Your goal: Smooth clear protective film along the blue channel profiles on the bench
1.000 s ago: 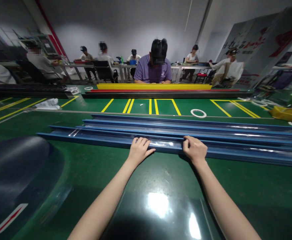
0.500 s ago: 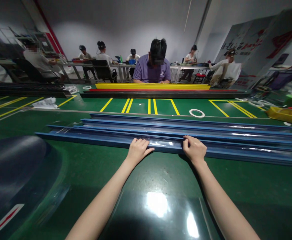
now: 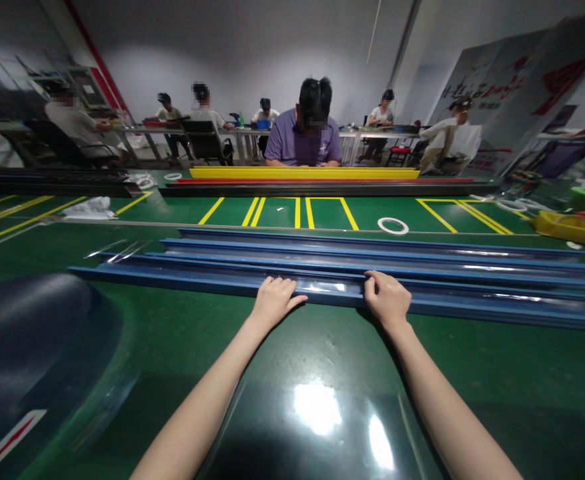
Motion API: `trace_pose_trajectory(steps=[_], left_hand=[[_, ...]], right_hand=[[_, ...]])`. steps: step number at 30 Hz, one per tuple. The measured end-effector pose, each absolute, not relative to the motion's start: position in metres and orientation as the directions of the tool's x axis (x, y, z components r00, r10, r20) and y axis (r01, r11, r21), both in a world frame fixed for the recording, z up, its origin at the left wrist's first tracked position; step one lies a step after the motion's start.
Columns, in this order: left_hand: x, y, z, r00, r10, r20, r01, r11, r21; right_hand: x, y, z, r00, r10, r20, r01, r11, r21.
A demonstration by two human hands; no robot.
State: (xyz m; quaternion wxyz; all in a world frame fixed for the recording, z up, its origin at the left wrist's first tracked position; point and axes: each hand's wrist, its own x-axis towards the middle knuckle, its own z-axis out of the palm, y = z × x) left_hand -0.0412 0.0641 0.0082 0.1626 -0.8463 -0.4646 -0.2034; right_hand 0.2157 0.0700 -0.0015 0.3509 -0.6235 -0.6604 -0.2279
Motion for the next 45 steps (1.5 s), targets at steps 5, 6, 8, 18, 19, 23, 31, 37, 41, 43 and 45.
trace_pose_trajectory(steps=[5,6,8,18,19,23,31,37,41,43,45], left_hand=[[-0.0416,0.0653,0.0087,0.480,0.722,0.499,0.851,-0.522,-0.063],[-0.0417,0.0654,0.0087,0.480,0.720,0.501,0.850,-0.523,-0.062],[-0.0417,0.0656,0.0083,0.482,0.716,0.505,0.849,-0.525,-0.066],[-0.0444,0.0682,0.0096,0.471,0.721,0.507,0.849,-0.527,-0.039],[-0.0447,0.0686,0.0099,0.465,0.728,0.505,0.850,-0.526,-0.025],[-0.0448,0.0689,0.0111,0.442,0.754,0.485,0.858,-0.513,0.016],[-0.0426,0.0672,0.0145,0.415,0.801,0.431,0.882,-0.471,0.026],[-0.0432,0.0648,0.0088,0.446,0.745,0.495,0.874,-0.483,-0.061],[-0.0436,0.0633,0.0056,0.467,0.703,0.536,0.855,-0.513,-0.073],[-0.0437,0.0629,0.0053,0.468,0.700,0.540,0.855,-0.514,-0.076],[-0.0436,0.0627,0.0054,0.471,0.700,0.537,0.855,-0.512,-0.081]], right_hand=[[0.2157,0.0701,-0.0015,0.025,0.666,0.745,0.983,0.120,-0.141],[0.2157,0.0701,-0.0016,0.026,0.665,0.746,0.982,0.122,-0.142],[0.2156,0.0699,-0.0015,0.025,0.663,0.748,0.982,0.124,-0.143],[0.2183,0.0697,-0.0004,-0.014,0.656,0.755,0.978,0.167,-0.128],[0.2187,0.0697,-0.0003,-0.018,0.656,0.755,0.977,0.172,-0.126],[0.2184,0.0692,0.0006,-0.017,0.659,0.752,0.976,0.176,-0.132],[0.2178,0.0696,-0.0002,-0.003,0.666,0.746,0.975,0.169,-0.147],[0.2171,0.0687,0.0010,0.007,0.685,0.729,0.975,0.157,-0.156],[0.2156,0.0677,0.0027,0.022,0.699,0.715,0.973,0.148,-0.175],[0.2159,0.0677,0.0023,0.024,0.699,0.715,0.972,0.151,-0.180],[0.2167,0.0678,0.0015,0.022,0.699,0.715,0.972,0.153,-0.181]])
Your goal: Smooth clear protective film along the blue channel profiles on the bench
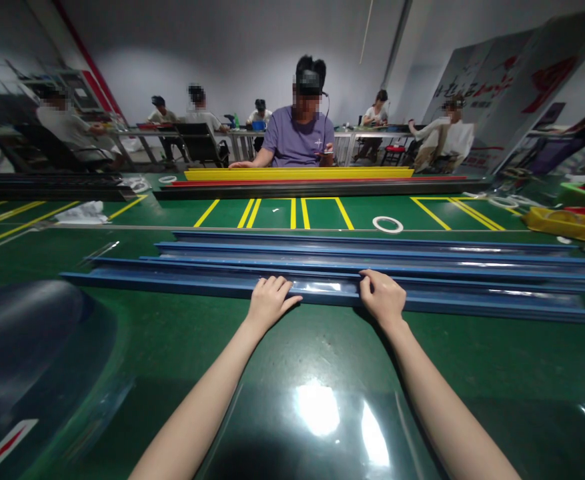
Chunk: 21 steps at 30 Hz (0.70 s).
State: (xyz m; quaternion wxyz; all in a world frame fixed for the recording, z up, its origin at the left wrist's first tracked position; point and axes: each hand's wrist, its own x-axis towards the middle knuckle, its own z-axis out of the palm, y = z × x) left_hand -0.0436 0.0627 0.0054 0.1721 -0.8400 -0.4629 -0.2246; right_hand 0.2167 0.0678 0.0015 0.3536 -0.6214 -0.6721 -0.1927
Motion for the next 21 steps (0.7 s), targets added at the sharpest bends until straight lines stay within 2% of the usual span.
trace_pose_trajectory(steps=[3,9,13,17,21], left_hand=[[-0.043,0.063,0.005,0.471,0.701,0.535,0.855,-0.511,-0.083],[-0.043,0.063,0.004,0.473,0.695,0.541,0.857,-0.505,-0.100],[-0.043,0.063,0.004,0.476,0.697,0.536,0.858,-0.502,-0.109],[-0.042,0.063,0.005,0.479,0.701,0.529,0.858,-0.500,-0.114],[-0.042,0.063,0.005,0.474,0.703,0.530,0.858,-0.504,-0.098]], right_hand=[[0.217,0.068,0.002,-0.017,0.703,0.711,0.975,0.168,-0.143],[0.201,0.066,0.016,-0.171,0.775,0.608,0.983,0.175,0.053],[0.185,0.064,0.024,-0.292,0.748,0.596,0.941,0.336,0.040],[0.171,0.061,0.025,-0.452,0.764,0.461,0.865,0.501,0.017],[0.163,0.059,0.026,-0.495,0.799,0.341,0.847,0.531,-0.016]])
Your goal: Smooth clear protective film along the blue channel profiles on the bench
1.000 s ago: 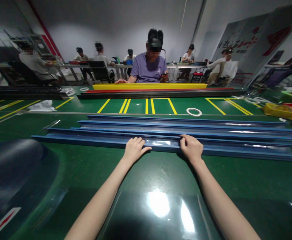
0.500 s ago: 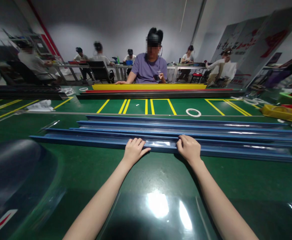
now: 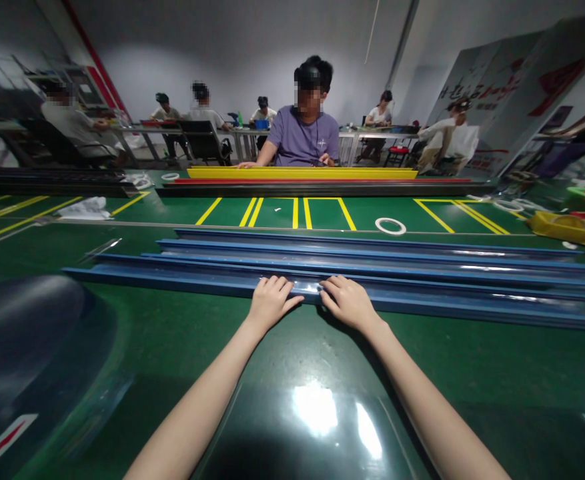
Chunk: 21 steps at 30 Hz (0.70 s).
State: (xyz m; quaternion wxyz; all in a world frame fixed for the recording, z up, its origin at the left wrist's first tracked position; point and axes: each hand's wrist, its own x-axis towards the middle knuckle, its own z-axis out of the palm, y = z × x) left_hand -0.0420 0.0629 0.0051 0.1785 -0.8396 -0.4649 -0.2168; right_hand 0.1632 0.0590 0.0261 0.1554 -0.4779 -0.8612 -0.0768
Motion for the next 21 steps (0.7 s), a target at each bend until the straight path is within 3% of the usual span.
trace_pose_trajectory(steps=[7,16,21], left_hand=[[-0.0419,0.0631,0.0042,0.478,0.696,0.536,0.857,-0.504,-0.108],[-0.0419,0.0628,0.0052,0.480,0.701,0.528,0.858,-0.500,-0.117],[-0.0419,0.0627,0.0056,0.475,0.702,0.530,0.857,-0.505,-0.099]], right_hand=[[0.1624,0.0591,0.0269,-0.426,0.850,0.310,0.888,0.458,-0.033],[0.1654,0.0604,0.0235,-0.368,0.735,0.569,0.873,0.484,-0.061],[0.1664,0.0655,0.0202,-0.331,0.766,0.551,0.910,0.413,-0.027]])
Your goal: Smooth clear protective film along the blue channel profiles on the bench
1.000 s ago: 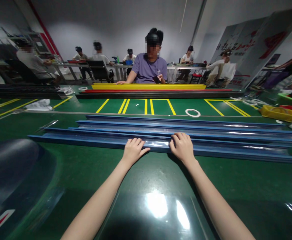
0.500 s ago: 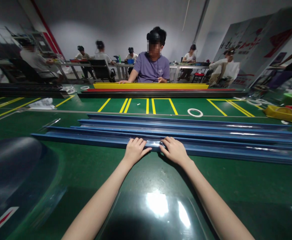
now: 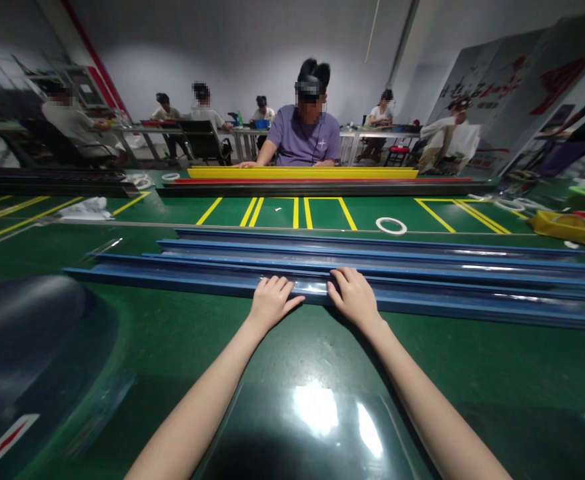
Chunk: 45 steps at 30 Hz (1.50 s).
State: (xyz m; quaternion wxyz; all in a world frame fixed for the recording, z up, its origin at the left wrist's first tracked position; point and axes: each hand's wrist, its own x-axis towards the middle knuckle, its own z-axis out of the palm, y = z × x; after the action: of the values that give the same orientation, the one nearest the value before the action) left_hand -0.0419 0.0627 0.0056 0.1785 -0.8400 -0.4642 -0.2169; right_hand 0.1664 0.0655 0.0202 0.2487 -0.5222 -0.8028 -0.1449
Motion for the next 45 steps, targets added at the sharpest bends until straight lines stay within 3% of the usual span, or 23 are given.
trace_pose_trajectory(steps=[10,16,25,35,40,45], left_hand=[[-0.044,0.062,0.006,0.496,0.655,0.570,0.818,-0.573,-0.052],[-0.045,0.060,0.007,0.514,0.582,0.630,0.789,-0.609,-0.082],[-0.045,0.063,0.004,0.469,0.633,0.616,0.838,-0.539,-0.085],[-0.043,0.064,0.003,0.498,0.633,0.592,0.833,-0.539,-0.124],[-0.043,0.064,0.002,0.500,0.637,0.586,0.833,-0.538,-0.126],[-0.043,0.064,0.003,0.503,0.635,0.587,0.830,-0.544,-0.123]], right_hand=[[0.168,0.069,0.020,-0.359,0.783,0.508,0.924,0.373,0.079],[0.187,0.070,0.020,-0.313,0.797,0.517,0.935,0.354,0.020],[0.238,0.070,0.017,-0.205,0.802,0.562,0.944,0.313,-0.103],[0.241,0.069,0.017,-0.173,0.804,0.569,0.950,0.288,-0.119],[0.237,0.072,0.021,-0.099,0.836,0.539,0.953,0.235,-0.190],[0.217,0.076,0.022,-0.142,0.818,0.557,0.911,0.328,-0.249]])
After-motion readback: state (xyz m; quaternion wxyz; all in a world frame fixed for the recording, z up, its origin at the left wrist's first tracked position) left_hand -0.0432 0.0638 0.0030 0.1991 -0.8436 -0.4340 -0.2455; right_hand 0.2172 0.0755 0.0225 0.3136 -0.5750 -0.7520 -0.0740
